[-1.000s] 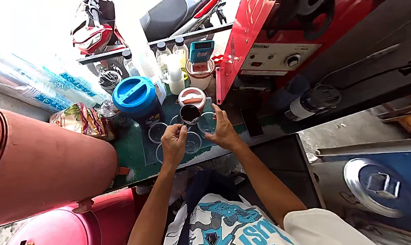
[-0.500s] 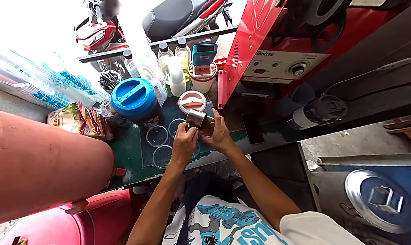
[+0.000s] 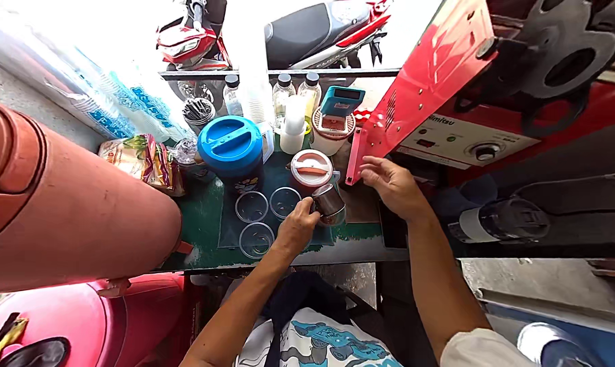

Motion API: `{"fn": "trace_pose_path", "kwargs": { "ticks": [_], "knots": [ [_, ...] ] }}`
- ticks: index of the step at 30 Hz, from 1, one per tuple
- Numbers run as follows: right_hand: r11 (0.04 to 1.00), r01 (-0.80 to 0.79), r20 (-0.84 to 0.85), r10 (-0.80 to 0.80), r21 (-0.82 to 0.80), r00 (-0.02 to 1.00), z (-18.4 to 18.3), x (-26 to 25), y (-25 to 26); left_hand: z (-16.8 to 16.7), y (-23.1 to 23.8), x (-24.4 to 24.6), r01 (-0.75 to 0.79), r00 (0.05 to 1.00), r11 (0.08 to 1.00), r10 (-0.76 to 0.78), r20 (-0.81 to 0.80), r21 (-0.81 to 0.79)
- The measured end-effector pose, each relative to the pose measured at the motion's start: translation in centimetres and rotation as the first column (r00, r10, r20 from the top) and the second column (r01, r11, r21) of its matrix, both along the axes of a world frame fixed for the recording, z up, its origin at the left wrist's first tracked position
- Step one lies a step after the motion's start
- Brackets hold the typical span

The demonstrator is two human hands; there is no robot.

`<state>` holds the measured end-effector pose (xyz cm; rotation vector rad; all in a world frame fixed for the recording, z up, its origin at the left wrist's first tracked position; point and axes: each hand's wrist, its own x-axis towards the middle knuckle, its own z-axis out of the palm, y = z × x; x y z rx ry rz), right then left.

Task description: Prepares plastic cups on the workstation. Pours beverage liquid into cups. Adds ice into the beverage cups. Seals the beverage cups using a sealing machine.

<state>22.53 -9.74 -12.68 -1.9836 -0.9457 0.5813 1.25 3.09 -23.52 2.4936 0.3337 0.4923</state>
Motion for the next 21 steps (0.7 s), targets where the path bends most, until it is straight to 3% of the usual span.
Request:
{"fn": "trace_pose_path", "kwargs": {
  "ticks": [3, 7, 10, 13, 16, 21],
  "knots": [
    [0.975, -0.112, 0.036, 0.107, 0.191, 0.994, 0.9, 1.2, 9.7, 0.9, -0.1, -0.6, -0.123, 0.981, 0.97, 0.15, 0.12, -0.208],
    [0.952, -0.256, 0.059, 0.25, 0.169, 0.967, -2.8, -0.1, 22.4, 3.4, 0.5, -4.0, -0.287, 0.902, 0.885, 0.379, 0.208, -0.366],
    [0.949, -0.26, 0.02, 0.261, 0.179, 0.965, -6.5, -2.0, 28.1, 5.5, 1.7, -8.8, -0.421, 0.813, 0.801, 0.541, 0.214, -0.426],
    [0.937, -0.155, -0.132, 0.205, 0.315, 0.97, -8.1, -3.9, 30.1, 6.8, 4.0, -13.8, -0.583, 0.692, 0.676, 0.704, 0.161, -0.451],
    [0.941, -0.027, -0.274, 0.126, 0.338, 0.953, -8.1, -5.4, 29.8, 5.8, 7.1, -16.9, -0.723, 0.562, 0.542, 0.822, 0.093, -0.428],
    [0.917, 0.087, -0.301, 0.037, 0.389, 0.953, -6.4, -7.7, 30.9, 3.3, 11.4, -18.7, -0.779, 0.491, 0.42, 0.87, -0.038, -0.465]
  ]
}}
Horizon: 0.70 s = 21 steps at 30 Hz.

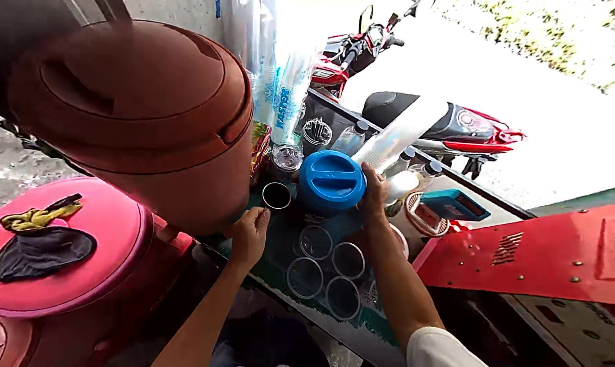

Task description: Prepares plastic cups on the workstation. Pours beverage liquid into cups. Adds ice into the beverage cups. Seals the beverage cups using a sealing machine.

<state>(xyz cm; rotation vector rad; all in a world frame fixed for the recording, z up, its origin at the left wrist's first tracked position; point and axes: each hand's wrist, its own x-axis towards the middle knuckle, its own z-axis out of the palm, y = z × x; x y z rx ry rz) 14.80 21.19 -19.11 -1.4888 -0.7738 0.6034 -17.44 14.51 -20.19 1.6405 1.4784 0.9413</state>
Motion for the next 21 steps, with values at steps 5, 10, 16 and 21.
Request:
{"fn": "trace_pose_path", "kwargs": {
  "ticks": [5, 10, 16, 21],
  "knots": [
    [0.996, -0.063, 0.227, 0.076, -0.063, 0.971, 4.1, -1.6, -0.1, 0.2, 0.3, -1.2, 0.03, 0.999, 0.998, -0.029, 0.015, -0.048],
    [0.984, -0.087, 0.602, 0.163, -0.153, 0.782, 8.3, -4.0, -1.4, 0.2, -0.3, -2.9, 0.09, 0.996, 0.991, -0.087, 0.036, -0.103],
    [0.978, -0.127, 0.838, 0.208, -0.166, 0.505, 12.0, -6.4, -2.1, -0.3, -0.8, -3.6, 0.132, 0.988, 0.982, -0.119, 0.102, -0.133],
    [0.965, -0.163, 0.905, 0.251, -0.206, 0.343, 14.0, -7.6, -2.6, -0.2, -1.0, -3.6, 0.146, 0.985, 0.979, -0.131, 0.11, -0.145]
  ]
}}
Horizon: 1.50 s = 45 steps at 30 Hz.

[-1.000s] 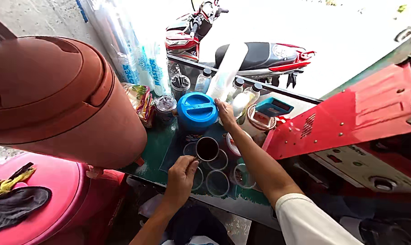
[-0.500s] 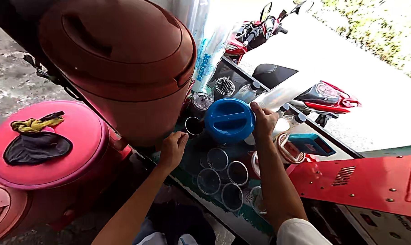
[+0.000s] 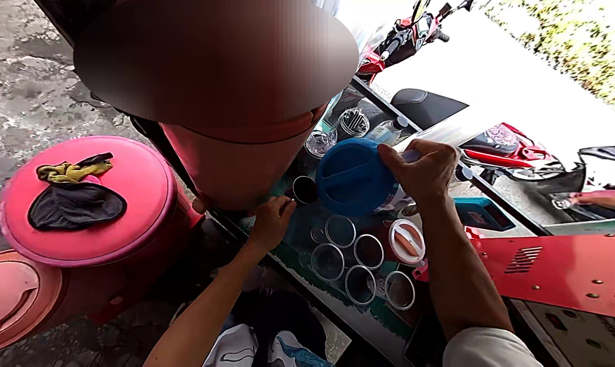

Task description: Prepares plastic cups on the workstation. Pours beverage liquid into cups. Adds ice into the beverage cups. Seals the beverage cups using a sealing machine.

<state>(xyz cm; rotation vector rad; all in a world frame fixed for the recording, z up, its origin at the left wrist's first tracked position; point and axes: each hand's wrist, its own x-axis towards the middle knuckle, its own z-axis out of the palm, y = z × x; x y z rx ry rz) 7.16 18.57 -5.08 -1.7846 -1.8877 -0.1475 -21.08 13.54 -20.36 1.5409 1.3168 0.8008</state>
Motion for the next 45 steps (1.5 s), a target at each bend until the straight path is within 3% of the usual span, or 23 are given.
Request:
{"fn": "trace_pose_path", "kwargs": {
  "ticks": [10, 23, 39, 45],
  "knots": [
    [0.998, -0.051, 0.128, 0.045, 0.04, 0.991, 3.0, -1.3, -0.5, -0.1, -0.1, 0.0, 0.025, 0.998, 1.0, -0.025, 0.053, -0.004],
    [0.995, -0.067, 0.182, 0.053, 0.071, 0.982, 3.8, -1.5, -0.2, 0.0, -0.2, 0.3, 0.024, 0.995, 1.0, -0.025, 0.102, 0.003],
    [0.994, -0.091, 0.135, 0.082, 0.06, 0.987, 2.5, -0.9, -0.1, -0.4, -0.1, 0.1, -0.011, 0.992, 0.999, 0.015, 0.129, -0.034],
    [1.0, 0.0, 0.065, -0.002, 0.027, 0.998, 1.4, -0.1, 0.1, -0.6, 0.0, -0.1, -0.032, 0.991, 0.999, 0.036, 0.132, -0.032]
  ]
}}
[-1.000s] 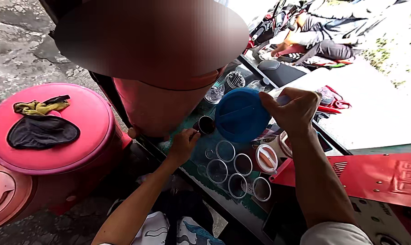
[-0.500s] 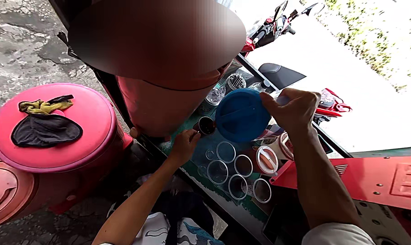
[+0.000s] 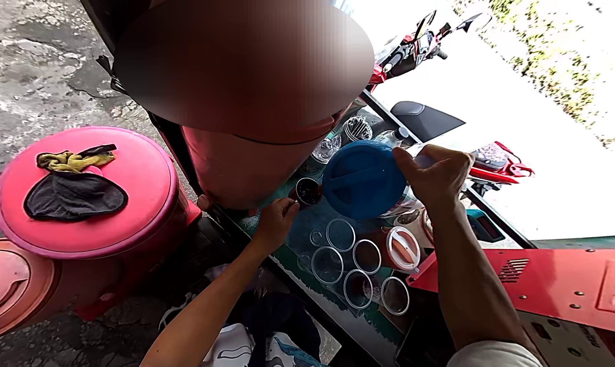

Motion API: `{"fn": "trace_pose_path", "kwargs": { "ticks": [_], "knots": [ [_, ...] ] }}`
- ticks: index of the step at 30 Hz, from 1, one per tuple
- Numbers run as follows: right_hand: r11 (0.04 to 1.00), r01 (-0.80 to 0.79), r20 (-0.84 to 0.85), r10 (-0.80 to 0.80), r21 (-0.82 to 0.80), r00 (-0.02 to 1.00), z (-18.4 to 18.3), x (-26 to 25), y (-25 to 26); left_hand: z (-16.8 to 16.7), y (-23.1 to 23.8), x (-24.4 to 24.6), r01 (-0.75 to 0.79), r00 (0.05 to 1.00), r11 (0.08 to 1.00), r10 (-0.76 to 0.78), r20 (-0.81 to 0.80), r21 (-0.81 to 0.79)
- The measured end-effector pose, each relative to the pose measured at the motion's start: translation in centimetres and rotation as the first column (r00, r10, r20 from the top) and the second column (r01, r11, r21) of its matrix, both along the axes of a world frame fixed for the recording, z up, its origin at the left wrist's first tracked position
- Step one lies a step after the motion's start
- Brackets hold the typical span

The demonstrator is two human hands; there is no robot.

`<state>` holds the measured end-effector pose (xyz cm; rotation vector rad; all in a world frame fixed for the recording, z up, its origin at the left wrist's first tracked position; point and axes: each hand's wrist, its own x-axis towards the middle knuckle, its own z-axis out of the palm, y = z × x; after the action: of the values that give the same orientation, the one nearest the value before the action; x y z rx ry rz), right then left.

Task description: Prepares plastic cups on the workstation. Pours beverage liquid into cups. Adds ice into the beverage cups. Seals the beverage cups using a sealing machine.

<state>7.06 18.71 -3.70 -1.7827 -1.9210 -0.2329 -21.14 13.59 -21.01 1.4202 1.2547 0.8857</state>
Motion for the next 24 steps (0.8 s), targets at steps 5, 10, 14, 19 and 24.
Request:
{"fn": "trace_pose_path", "kwargs": {
  "ticks": [5, 10, 14, 19, 24],
  "knots": [
    [0.999, 0.041, -0.071, -0.041, 0.002, 0.997, -1.5, 1.1, 0.7, 0.0, 0.3, 0.0, -0.006, 1.0, 1.0, 0.006, 0.004, 0.007],
    [0.998, 0.032, -0.249, -0.018, 0.05, 0.968, -3.6, 2.8, 1.4, 0.3, 0.7, 0.4, -0.015, 1.0, 1.0, 0.016, -0.019, 0.008],
    [0.995, 0.07, -0.621, -0.009, 0.074, 0.784, -6.2, 4.1, 2.1, 0.8, 0.9, 1.1, -0.046, 0.999, 0.998, 0.047, -0.023, 0.053],
    [0.975, 0.209, -0.911, -0.021, 0.072, 0.412, -9.4, 4.6, 2.0, 1.3, 1.3, 2.1, -0.07, 0.997, 0.991, 0.073, -0.025, 0.117],
    [0.905, 0.425, -0.947, -0.119, 0.021, 0.299, -13.0, 5.2, 1.3, 1.8, 1.5, 2.7, -0.078, 0.994, 0.982, 0.089, -0.058, 0.173]
  ]
}}
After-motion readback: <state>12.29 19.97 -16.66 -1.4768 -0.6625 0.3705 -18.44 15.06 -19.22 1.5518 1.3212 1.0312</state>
